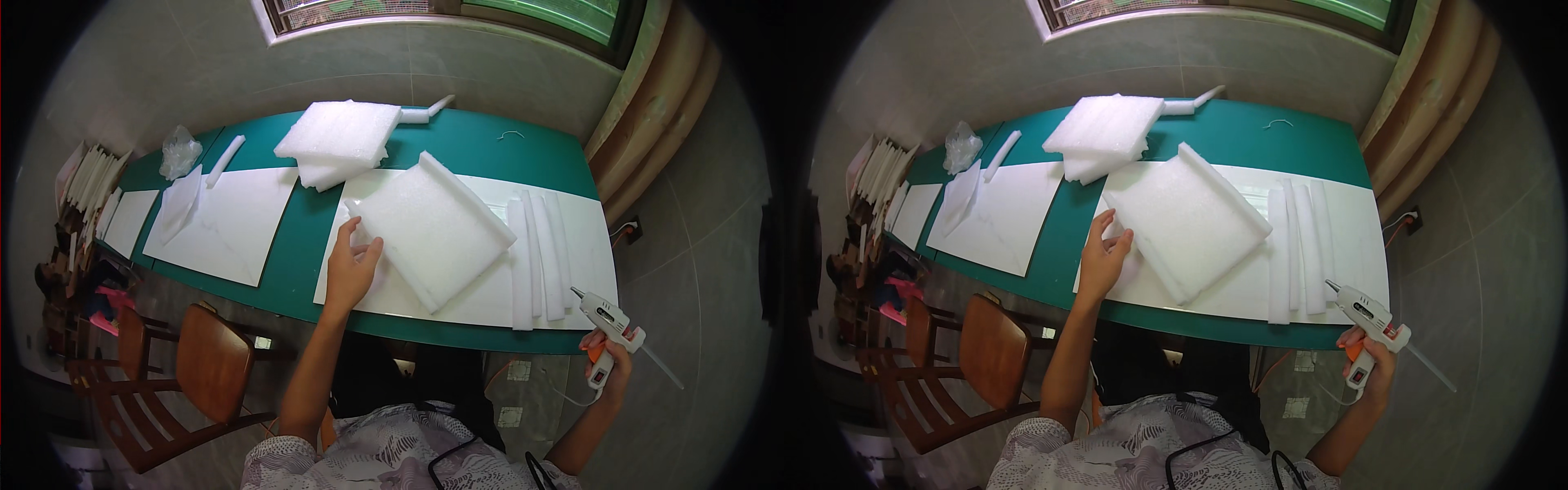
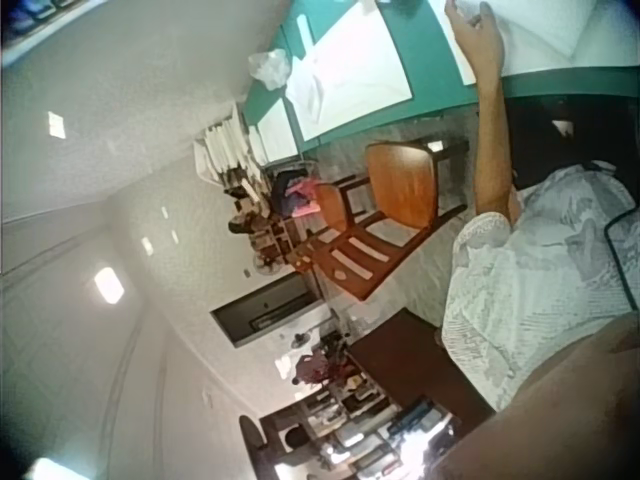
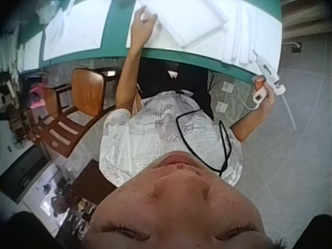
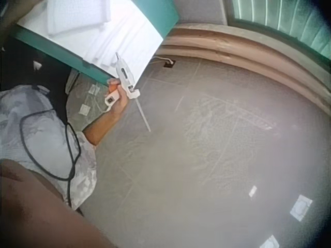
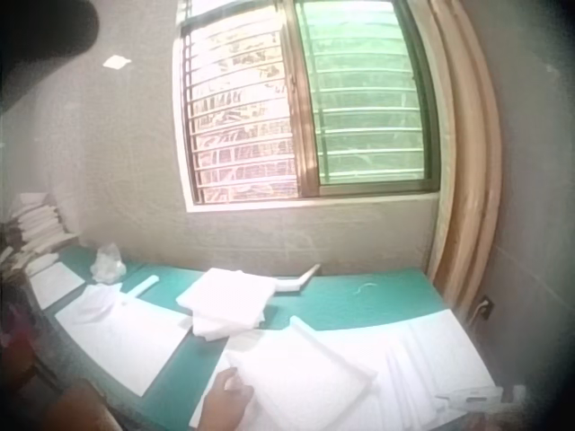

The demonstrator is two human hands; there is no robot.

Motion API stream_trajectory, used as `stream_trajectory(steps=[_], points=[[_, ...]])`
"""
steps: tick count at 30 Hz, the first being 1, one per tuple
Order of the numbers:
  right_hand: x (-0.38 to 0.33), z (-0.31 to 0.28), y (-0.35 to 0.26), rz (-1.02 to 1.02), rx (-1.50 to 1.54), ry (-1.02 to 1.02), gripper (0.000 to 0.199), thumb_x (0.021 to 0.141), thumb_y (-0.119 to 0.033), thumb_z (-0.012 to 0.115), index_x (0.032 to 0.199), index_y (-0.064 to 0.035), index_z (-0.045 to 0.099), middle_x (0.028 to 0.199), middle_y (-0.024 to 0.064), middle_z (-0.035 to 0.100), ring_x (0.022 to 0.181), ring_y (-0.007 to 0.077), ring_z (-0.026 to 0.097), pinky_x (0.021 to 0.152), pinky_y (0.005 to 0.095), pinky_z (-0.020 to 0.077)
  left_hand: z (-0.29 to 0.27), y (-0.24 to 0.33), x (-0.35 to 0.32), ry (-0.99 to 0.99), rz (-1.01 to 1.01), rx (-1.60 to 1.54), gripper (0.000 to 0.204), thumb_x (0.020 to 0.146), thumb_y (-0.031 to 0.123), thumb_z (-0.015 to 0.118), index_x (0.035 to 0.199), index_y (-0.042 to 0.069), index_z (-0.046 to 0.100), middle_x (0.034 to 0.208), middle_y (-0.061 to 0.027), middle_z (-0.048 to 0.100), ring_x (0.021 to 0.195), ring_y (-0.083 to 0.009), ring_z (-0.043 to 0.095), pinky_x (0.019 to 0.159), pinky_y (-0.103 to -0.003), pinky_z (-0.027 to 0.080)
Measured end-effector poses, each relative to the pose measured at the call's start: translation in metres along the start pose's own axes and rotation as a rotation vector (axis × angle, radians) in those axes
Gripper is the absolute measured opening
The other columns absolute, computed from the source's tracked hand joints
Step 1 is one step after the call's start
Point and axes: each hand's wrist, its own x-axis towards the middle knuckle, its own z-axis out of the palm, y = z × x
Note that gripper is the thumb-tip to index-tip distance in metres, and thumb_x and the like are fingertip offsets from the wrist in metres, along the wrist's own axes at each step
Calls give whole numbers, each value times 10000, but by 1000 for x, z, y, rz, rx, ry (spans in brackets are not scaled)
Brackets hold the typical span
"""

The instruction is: Assembling foam pieces together using a hot glue gun.

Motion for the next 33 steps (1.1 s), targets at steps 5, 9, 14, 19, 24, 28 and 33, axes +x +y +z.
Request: stream_trajectory(steps=[5, 9, 14, 19, 24, 28, 33], points=[[1, 2, -1, 16, 1, -16, 355, 827, -252, 552, 876, 98, 591, 770, 161, 584, 760, 217, 626, 327, 216, 461, -4, -29, 32, 87, 89, 149, 546, 893, 200, 667, 1375, 54, 456, 1201, -177, 584, 920, -217, 643, 738, -308, 539], [-1, 1, -2, 8, -1, -21, 356, 828, -251, 552, 870, 101, 589, 775, 172, 585, 737, 212, 629, 330, 215, 465, -7, -31, 49, -4, -42, 152, 532, 873, 203, 691, 1357, 84, 504, 1219, -158, 576, 908, -188, 622, 680, -290, 541], [1, 2, -3, 16, -4, -24, 358, 828, -253, 552, 864, 101, 589, 768, 182, 587, 724, 211, 628, 325, 217, 461, -6, -32, 48, 8, -48, 119, 515, 865, 214, 702, 1336, 95, 532, 1219, -143, 579, 901, -177, 603, 627, -285, 543], [2, 5, -3, 21, 1, -18, 351, 823, -252, 554, 847, 96, 594, 765, 191, 588, 706, 214, 624, 326, 220, 461, -8, -29, 47, 2, -62, 128, 490, 885, 210, 679, 1337, 94, 530, 1264, -140, 538, 917, -174, 593, 629, -281, 546], [-1, 4, -4, 29, -1, -13, 348, 822, -257, 552, 825, 88, 596, 767, 191, 588, 721, 215, 626, 330, 215, 456, -5, -8, 28, 141, -4, 13, 435, 921, 182, 621, 1331, 73, 524, 1355, -206, 428, 990, -245, 563, 816, -356, 502], [-2, 2, -6, 44, -6, -23, 345, 824, -259, 550, 820, 83, 596, 782, 190, 586, 753, 224, 629, 335, 213, 456, 5, 26, -31, 174, 220, 309, 443, 870, 118, 661, 1289, 42, 536, 1289, -171, 434, 966, -233, 523, 752, -323, 459], [1, 3, -4, 58, 12, -43, 347, 826, -259, 550, 824, 84, 598, 785, 191, 583, 774, 237, 630, 335, 217, 458, 30, 46, -92, -103, 721, 555, 291, 760, 85, 736, 1038, 37, 662, 1049, -143, 557, 939, -287, 522, 789, -387, 419]])
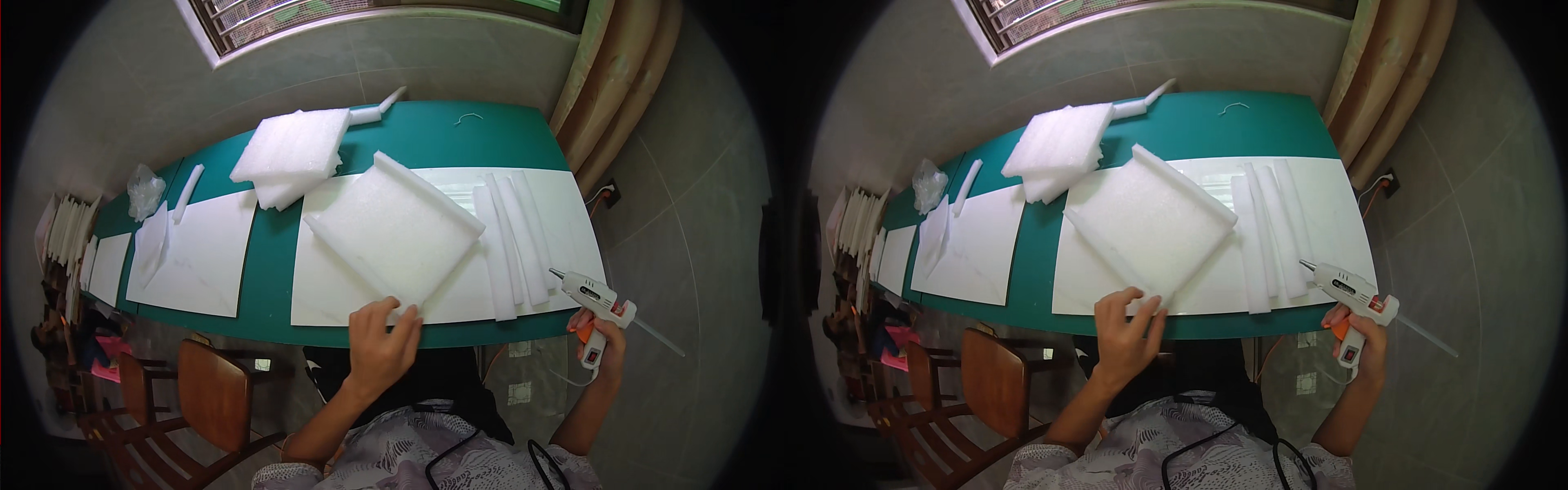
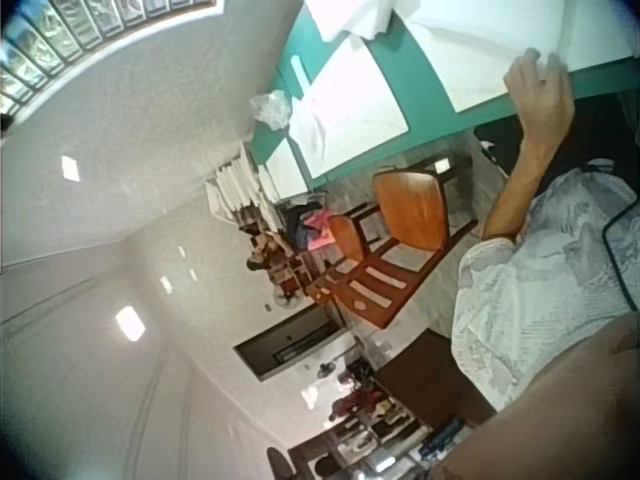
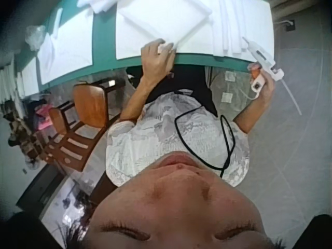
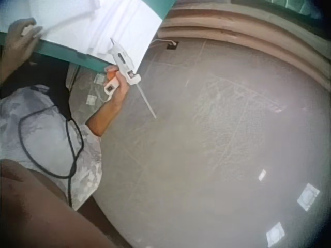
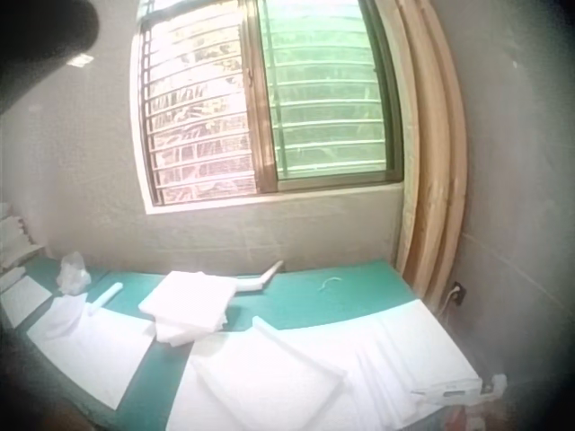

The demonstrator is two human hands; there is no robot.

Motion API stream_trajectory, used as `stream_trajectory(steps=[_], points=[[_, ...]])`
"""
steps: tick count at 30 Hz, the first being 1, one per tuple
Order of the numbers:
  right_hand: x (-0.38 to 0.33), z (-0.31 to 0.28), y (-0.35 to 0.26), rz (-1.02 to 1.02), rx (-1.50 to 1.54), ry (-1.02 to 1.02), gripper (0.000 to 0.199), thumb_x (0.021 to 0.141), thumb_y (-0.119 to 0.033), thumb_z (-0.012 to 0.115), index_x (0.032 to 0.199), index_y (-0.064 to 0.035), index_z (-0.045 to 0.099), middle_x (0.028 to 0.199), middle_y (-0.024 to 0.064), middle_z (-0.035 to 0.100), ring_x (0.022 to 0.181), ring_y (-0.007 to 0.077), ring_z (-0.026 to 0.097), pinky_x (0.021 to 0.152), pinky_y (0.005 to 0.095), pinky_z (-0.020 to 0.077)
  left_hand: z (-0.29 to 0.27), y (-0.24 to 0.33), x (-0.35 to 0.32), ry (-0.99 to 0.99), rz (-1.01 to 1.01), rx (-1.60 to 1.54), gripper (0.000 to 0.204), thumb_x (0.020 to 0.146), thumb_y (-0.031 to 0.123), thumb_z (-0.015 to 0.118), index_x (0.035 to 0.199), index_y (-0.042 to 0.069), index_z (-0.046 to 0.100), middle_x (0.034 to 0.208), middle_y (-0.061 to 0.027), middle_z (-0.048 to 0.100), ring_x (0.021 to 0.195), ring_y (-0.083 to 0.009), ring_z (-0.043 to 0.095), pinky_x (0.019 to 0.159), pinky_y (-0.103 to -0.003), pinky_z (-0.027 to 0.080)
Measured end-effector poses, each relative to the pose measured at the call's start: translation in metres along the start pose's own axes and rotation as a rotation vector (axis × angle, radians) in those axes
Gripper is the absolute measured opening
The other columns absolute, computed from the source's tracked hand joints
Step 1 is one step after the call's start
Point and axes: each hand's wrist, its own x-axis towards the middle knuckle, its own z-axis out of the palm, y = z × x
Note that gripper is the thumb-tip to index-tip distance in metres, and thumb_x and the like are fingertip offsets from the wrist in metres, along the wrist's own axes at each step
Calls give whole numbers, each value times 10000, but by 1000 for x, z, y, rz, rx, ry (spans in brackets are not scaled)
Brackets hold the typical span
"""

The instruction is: Assembling foam pieces together using a hot glue gun.

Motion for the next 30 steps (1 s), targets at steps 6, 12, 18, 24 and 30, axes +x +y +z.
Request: stream_trajectory(steps=[6, 12, 18, 24, 30], points=[[-1, -4, -2, -17, 0, -42, 350, 824, -243, 542, 839, 100, 610, 790, 197, 594, 773, 254, 633, 349, 229, 468, 31, 8, 68, -265, 179, 281, 185, 747, 122, 689, 899, 23, 647, 949, -125, 578, 918, -290, 537, 845, -405, 392], [-4, -6, 7, -52, 28, 3, 351, 817, -224, 535, 847, 115, 620, 793, 213, 603, 772, 261, 637, 360, 241, 476, 71, 13, 87, -513, 187, 551, 99, 679, 71, 663, 748, 56, 593, 736, -90, 548, 752, -220, 520, 733, -347, 381], [-4, -12, 7, -44, 29, -6, 355, 815, -225, 540, 848, 119, 619, 792, 221, 602, 766, 260, 636, 359, 243, 477, 83, 18, 76, -503, 290, 682, 54, 694, 79, 639, 695, 69, 586, 685, -64, 525, 687, -194, 517, 690, -337, 377], [-2, -11, 7, -59, 22, -15, 355, 828, -240, 535, 839, 106, 615, 792, 210, 597, 747, 245, 632, 354, 231, 466, 65, 14, 59, -524, 391, 669, 46, 735, 86, 592, 696, 66, 603, 685, -57, 521, 686, -188, 520, 686, -333, 386], [0, -17, 10, -24, 62, -50, 356, 826, -218, 522, 868, 118, 632, 812, 225, 617, 689, 233, 636, 377, 230, 470, 23, -2, 39, -481, 478, 591, 63, 737, 107, 585, 742, 50, 610, 769, -78, 547, 752, -196, 536, 733, -323, 423]])
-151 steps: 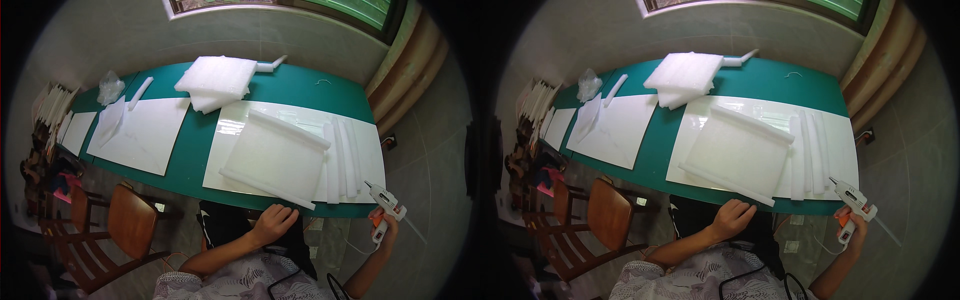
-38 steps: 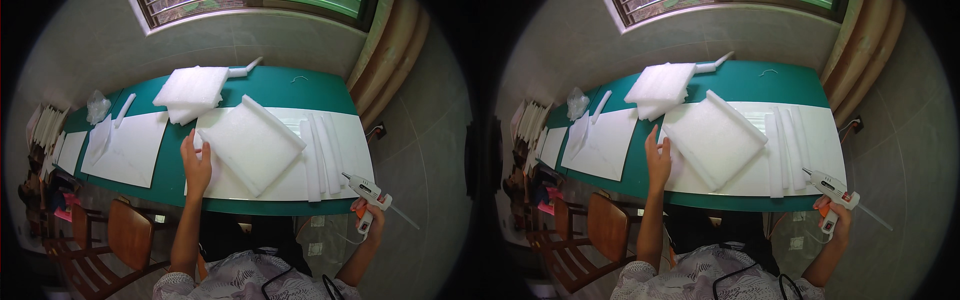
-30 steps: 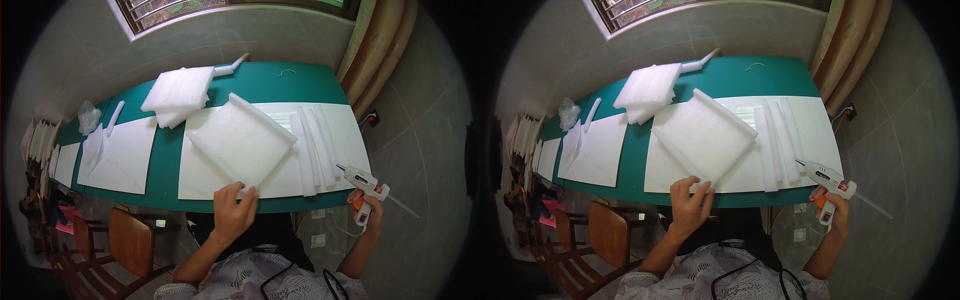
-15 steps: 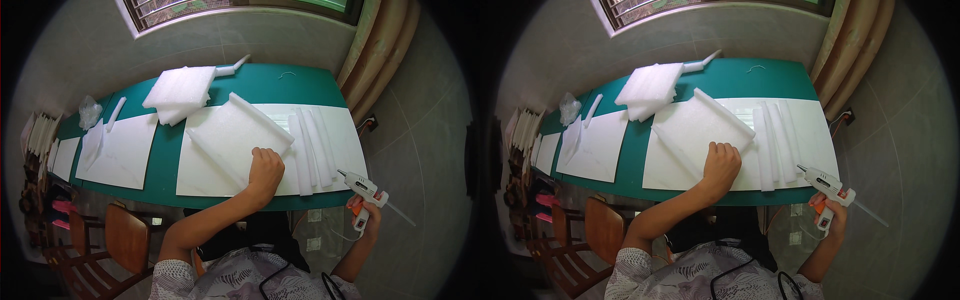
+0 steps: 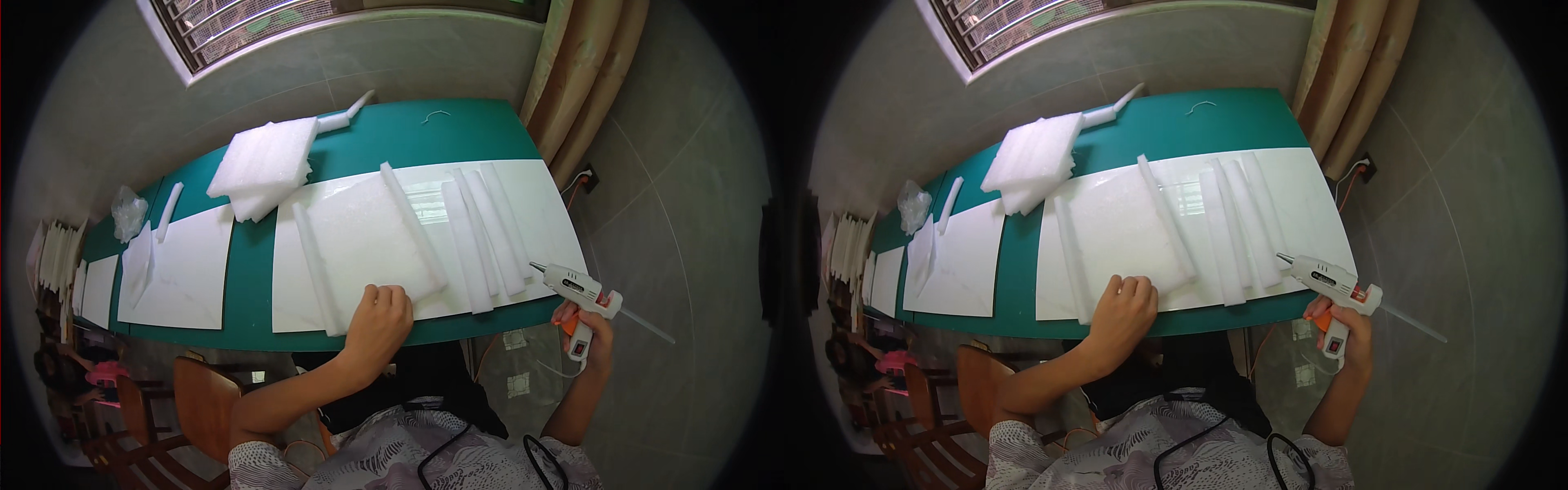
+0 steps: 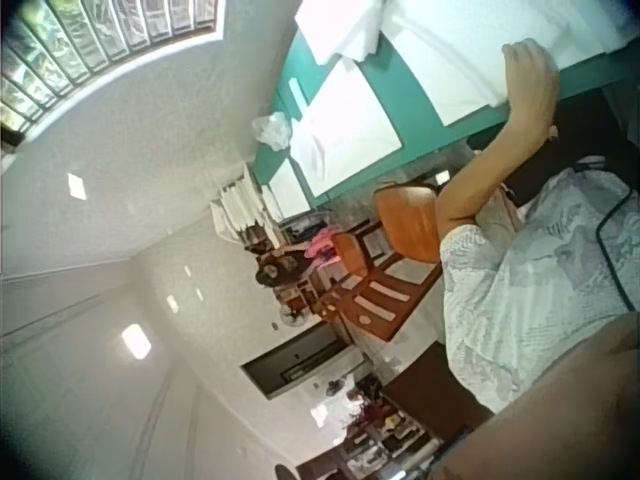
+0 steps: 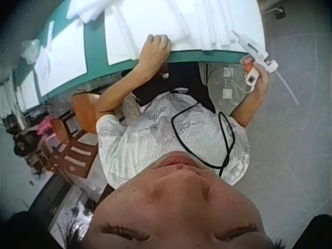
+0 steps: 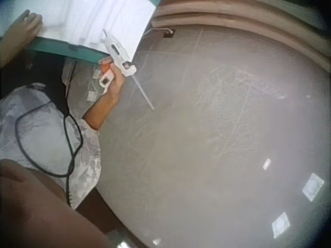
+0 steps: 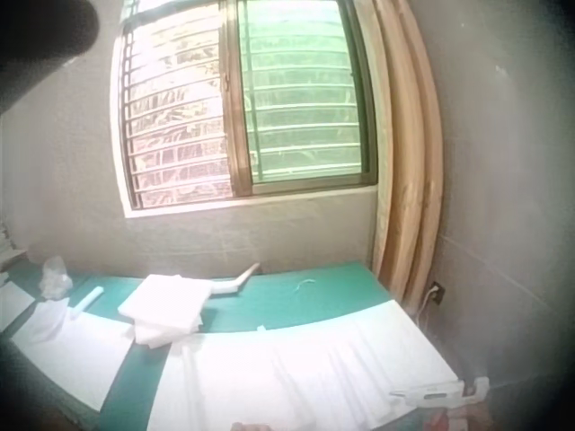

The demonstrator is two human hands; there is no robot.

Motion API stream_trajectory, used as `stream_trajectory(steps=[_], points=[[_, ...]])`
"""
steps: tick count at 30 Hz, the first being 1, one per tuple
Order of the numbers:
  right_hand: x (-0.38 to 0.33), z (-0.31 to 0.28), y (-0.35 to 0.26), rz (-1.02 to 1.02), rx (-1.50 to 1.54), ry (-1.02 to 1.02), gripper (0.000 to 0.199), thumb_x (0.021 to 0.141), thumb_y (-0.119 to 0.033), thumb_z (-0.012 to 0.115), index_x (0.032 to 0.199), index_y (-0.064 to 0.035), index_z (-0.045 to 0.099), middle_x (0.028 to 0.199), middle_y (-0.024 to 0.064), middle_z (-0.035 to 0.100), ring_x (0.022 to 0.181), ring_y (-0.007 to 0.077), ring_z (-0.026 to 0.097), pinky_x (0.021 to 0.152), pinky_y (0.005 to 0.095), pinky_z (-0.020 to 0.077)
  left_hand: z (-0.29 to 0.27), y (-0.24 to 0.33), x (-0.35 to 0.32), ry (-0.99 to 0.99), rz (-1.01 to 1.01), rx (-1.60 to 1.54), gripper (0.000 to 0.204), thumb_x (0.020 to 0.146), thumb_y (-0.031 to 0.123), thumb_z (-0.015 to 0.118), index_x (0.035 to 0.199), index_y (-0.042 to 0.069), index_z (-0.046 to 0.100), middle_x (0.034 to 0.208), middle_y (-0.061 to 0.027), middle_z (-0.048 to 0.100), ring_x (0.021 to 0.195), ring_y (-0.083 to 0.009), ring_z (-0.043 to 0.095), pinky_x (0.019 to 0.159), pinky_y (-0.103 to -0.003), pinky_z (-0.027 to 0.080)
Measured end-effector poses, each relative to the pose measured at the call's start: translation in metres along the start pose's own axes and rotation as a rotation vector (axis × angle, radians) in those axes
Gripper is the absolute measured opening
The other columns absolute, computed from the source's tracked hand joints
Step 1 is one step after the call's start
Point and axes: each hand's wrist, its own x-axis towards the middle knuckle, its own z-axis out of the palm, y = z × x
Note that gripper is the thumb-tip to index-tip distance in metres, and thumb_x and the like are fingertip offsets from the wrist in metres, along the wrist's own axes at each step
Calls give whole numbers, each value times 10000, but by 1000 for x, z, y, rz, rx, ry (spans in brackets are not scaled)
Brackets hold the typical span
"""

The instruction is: Assembling foam pieces together using a hot glue gun.

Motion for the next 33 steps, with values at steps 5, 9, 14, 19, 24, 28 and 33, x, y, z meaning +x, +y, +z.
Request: stream_trajectory(steps=[5, 9, 14, 19, 24, 28, 33], points=[[-4, 1, 2, -36, 3, 36, 357, 826, -213, 519, 867, 123, 631, 815, 231, 617, 640, 226, 627, 368, 229, 468, -9, -17, -20, -15, 80, -30, 106, 752, 119, 584, 822, 43, 610, 878, -84, 565, 820, -198, 557, 776, -326, 443], [-5, 1, 4, -49, 23, 65, 354, 829, -206, 515, 867, 126, 630, 816, 238, 618, 608, 221, 620, 365, 227, 464, -14, -31, -26, -26, 105, -83, 106, 758, 114, 581, 836, 48, 609, 888, -72, 565, 841, -198, 570, 780, -329, 447], [-1, 1, 5, -28, 19, 48, 349, 831, -233, 529, 844, 102, 628, 795, 206, 601, 675, 239, 610, 356, 228, 453, -45, -52, 7, -108, 193, -401, 176, 751, 81, 595, 922, 42, 600, 908, -66, 574, 854, -211, 592, 758, -328, 462], [-2, 2, 3, -49, 30, 58, 333, 825, -209, 529, 851, 103, 640, 795, 225, 624, 532, 209, 601, 367, 229, 453, -12, -37, 105, 61, 346, -434, 255, 779, 50, 633, 1031, 64, 597, 979, -68, 577, 912, -216, 591, 753, -334, 481], [-6, -2, 11, -75, 27, 78, 358, 827, -236, 533, 816, 110, 622, 774, 211, 593, 760, 263, 628, 341, 231, 455, 36, -18, 163, 75, 482, -206, 156, 785, 74, 646, 937, 109, 642, 973, -31, 583, 948, -177, 573, 729, -302, 467], [-7, -9, 18, -57, 60, 95, 355, 833, -231, 530, 818, 111, 620, 778, 214, 591, 770, 267, 629, 340, 234, 467, 51, -9, 174, 35, 551, -163, 128, 784, 89, 652, 910, 110, 644, 919, -21, 584, 955, -176, 570, 726, -305, 465], [-6, -13, 23, -53, 106, 128, 324, 819, -193, 538, 877, 114, 622, 780, 209, 611, 746, 259, 645, 361, 240, 490, 44, -12, 175, 197, 572, -207, 103, 806, 84, 626, 906, 102, 623, 894, -20, 584, 958, -177, 572, 812, -314, 462]])
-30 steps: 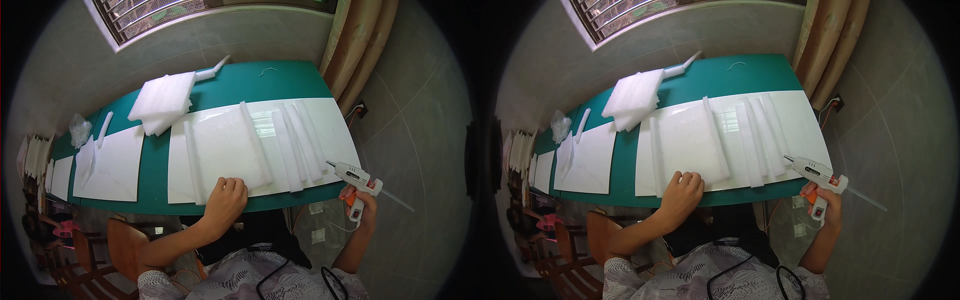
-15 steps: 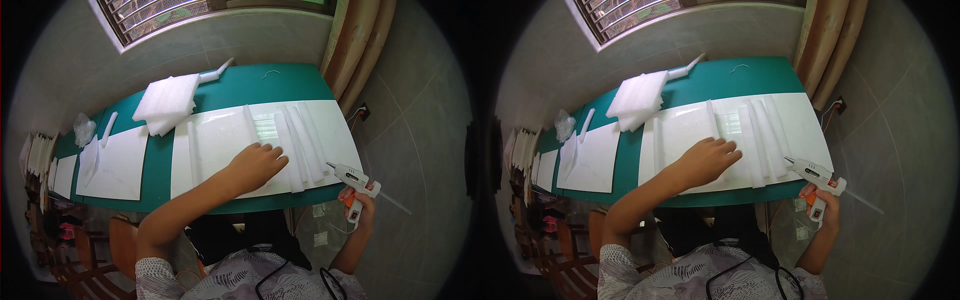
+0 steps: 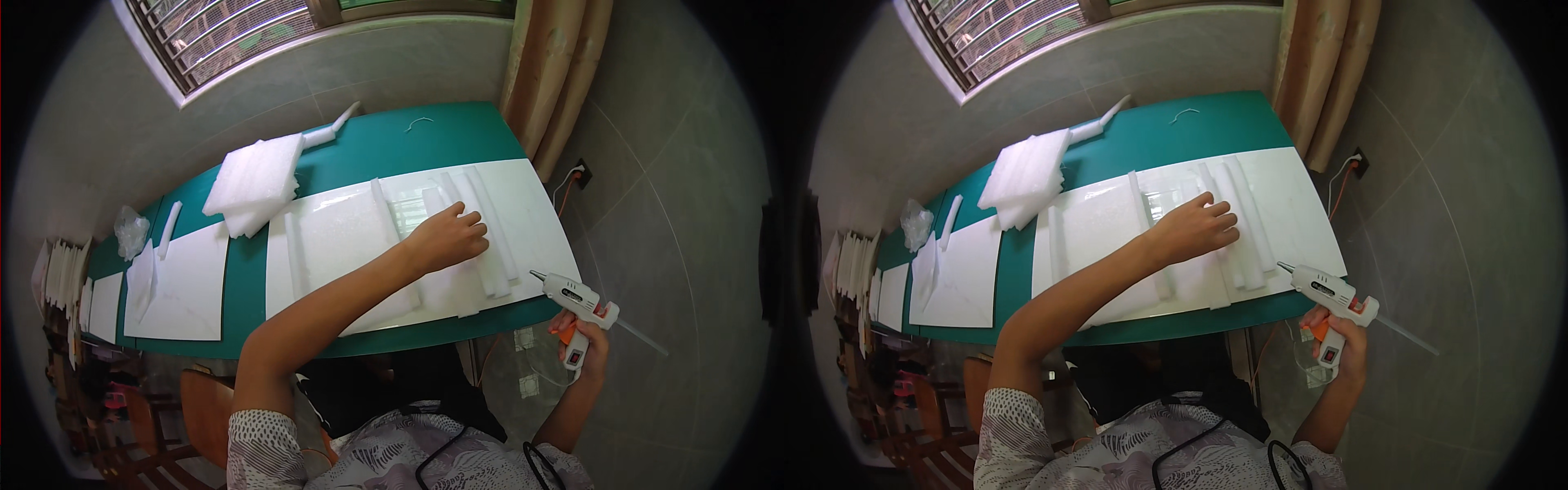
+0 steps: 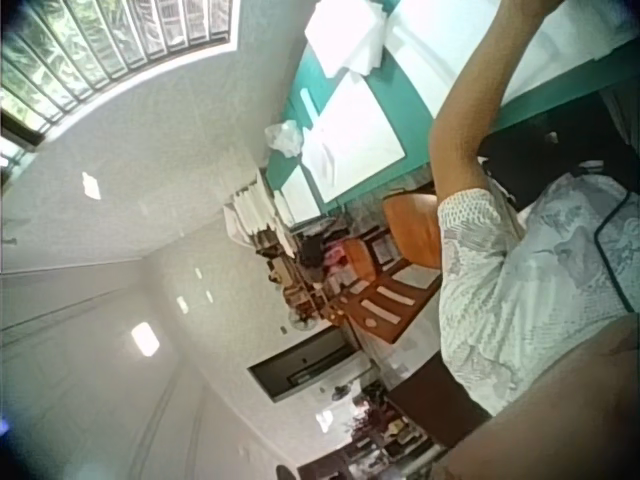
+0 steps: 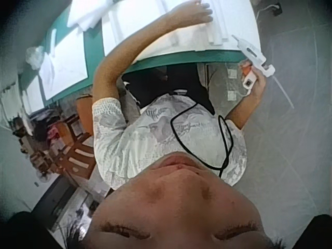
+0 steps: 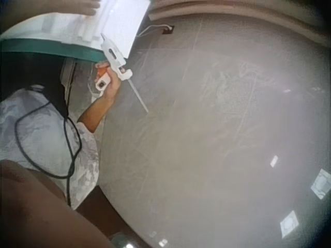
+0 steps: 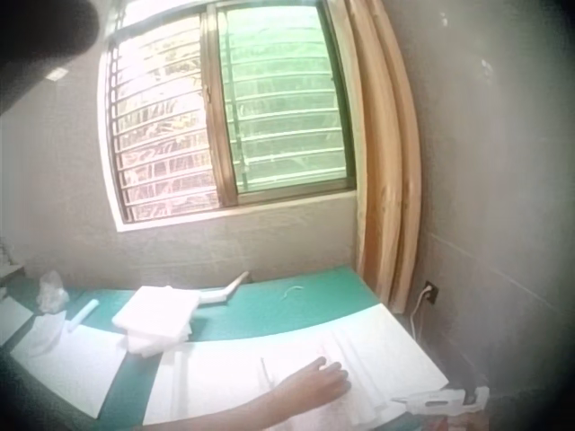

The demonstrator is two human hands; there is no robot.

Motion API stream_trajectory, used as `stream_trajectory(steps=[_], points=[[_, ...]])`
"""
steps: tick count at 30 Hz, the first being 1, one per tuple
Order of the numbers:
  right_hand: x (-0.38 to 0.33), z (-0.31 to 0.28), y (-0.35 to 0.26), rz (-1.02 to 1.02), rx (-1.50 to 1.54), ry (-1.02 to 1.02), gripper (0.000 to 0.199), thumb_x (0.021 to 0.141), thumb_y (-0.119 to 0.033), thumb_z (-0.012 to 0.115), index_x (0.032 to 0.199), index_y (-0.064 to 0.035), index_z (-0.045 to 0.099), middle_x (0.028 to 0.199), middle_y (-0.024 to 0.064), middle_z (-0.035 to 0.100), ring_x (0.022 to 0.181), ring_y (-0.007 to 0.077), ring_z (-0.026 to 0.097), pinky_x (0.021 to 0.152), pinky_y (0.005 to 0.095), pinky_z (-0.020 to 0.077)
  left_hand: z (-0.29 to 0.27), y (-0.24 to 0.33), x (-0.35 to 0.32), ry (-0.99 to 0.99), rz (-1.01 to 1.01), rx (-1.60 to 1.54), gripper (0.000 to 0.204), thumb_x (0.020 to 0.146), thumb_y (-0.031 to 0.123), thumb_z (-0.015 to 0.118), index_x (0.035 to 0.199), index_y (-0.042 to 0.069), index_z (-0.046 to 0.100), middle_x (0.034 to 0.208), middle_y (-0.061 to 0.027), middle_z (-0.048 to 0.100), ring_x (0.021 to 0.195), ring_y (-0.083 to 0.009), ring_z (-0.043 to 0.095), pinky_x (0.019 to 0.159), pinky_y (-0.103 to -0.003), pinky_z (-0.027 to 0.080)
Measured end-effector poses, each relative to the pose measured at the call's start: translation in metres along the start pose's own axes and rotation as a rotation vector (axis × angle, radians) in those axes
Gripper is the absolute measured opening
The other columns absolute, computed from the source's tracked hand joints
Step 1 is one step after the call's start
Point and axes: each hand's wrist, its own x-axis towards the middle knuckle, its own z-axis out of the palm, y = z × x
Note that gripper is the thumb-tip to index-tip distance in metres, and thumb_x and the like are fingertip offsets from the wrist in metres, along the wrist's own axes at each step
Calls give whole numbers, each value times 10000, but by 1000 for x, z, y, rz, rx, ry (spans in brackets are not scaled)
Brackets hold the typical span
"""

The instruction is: Assembling foam pieces together using a hot glue gun.

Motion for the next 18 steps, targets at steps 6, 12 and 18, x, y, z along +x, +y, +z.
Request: stream_trajectory(steps=[6, 12, 18], points=[[3, -2, 5, -49, 50, -38, 333, 829, -200, 520, 874, 116, 615, 793, 201, 596, 786, 261, 627, 355, 243, 481, -48, -18, -19, 426, -130, -216, 232, 800, 13, 624, 1023, 73, 622, 1038, -56, 623, 1039, -221, 588, 850, -355, 454], [3, 4, 0, -40, 10, -69, 341, 833, -216, 516, 871, 112, 602, 793, 195, 585, 803, 269, 616, 350, 237, 461, -98, -61, -76, 558, -467, -435, 375, 908, 97, 630, 1272, 107, 540, 1097, -134, 640, 931, -293, 640, 770, -364, 525], [3, 14, -10, -16, -29, -88, 348, 831, -225, 518, 872, 112, 594, 790, 196, 583, 801, 258, 612, 352, 236, 463, -126, -102, -138, 243, -763, -435, 365, 901, 165, 659, 1263, 148, 612, 1016, -89, 689, 810, -210, 641, 742, -343, 533]])
